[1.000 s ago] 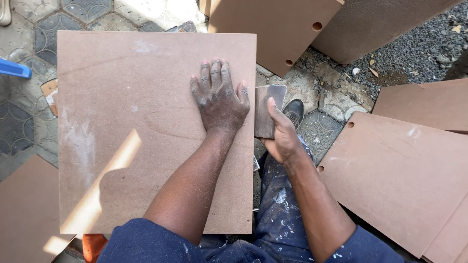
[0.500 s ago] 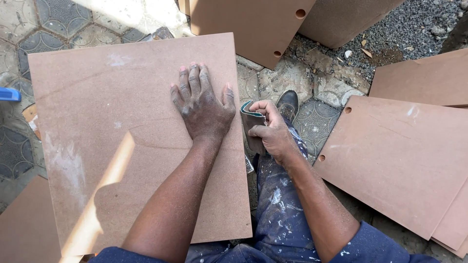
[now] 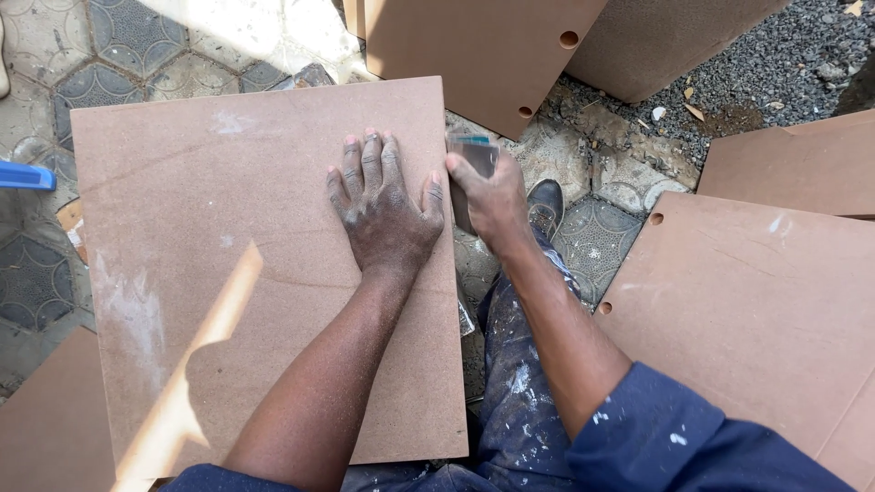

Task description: The person sands the edges and surfaces of several square wooden boards by hand using sandpaper. They also use a utility knife to scrape the corners of the boards while sitting in an outdoor workshop area.

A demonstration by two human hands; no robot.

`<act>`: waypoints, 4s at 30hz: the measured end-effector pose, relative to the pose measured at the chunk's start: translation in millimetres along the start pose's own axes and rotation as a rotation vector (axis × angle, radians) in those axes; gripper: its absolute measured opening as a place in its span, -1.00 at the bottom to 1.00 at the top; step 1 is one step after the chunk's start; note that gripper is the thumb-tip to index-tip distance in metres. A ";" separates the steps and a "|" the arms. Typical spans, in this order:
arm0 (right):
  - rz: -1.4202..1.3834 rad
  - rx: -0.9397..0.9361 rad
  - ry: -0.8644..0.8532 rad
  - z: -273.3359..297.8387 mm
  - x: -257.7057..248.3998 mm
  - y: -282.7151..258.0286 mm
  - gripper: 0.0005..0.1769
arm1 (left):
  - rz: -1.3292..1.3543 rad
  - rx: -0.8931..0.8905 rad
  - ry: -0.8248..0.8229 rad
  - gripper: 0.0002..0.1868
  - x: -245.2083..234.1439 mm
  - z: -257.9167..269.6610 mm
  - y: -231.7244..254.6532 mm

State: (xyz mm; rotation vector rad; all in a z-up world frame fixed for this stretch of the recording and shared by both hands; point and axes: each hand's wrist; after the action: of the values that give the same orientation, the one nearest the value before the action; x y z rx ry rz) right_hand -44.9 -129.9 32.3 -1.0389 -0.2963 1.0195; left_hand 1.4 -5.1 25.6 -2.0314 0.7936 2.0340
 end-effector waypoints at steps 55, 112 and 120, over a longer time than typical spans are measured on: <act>-0.021 0.064 0.036 -29.7 1.1 -1.1 -0.60 | 0.110 -0.034 -0.050 -0.64 21.4 -117.6 -0.5; 0.125 -0.393 0.204 -34.4 14.1 5.3 -0.80 | -0.049 0.062 0.057 -0.51 54.3 -114.5 -11.5; 0.134 -0.329 0.203 -58.2 18.8 12.6 -0.76 | -0.070 0.046 0.126 -0.51 67.6 -118.8 -15.1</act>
State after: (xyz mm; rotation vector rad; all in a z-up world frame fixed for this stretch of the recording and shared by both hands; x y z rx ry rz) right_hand -4.8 -146.4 -12.6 -1.4657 -0.2340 0.9947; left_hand 108.7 -65.0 -36.0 -2.1472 0.7717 1.8490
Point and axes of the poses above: each hand's wrist, its own z-axis away from the middle knuckle, its own x-axis out of the palm, y = z × x, and after that the axes turned 6 degrees about x, right-handed
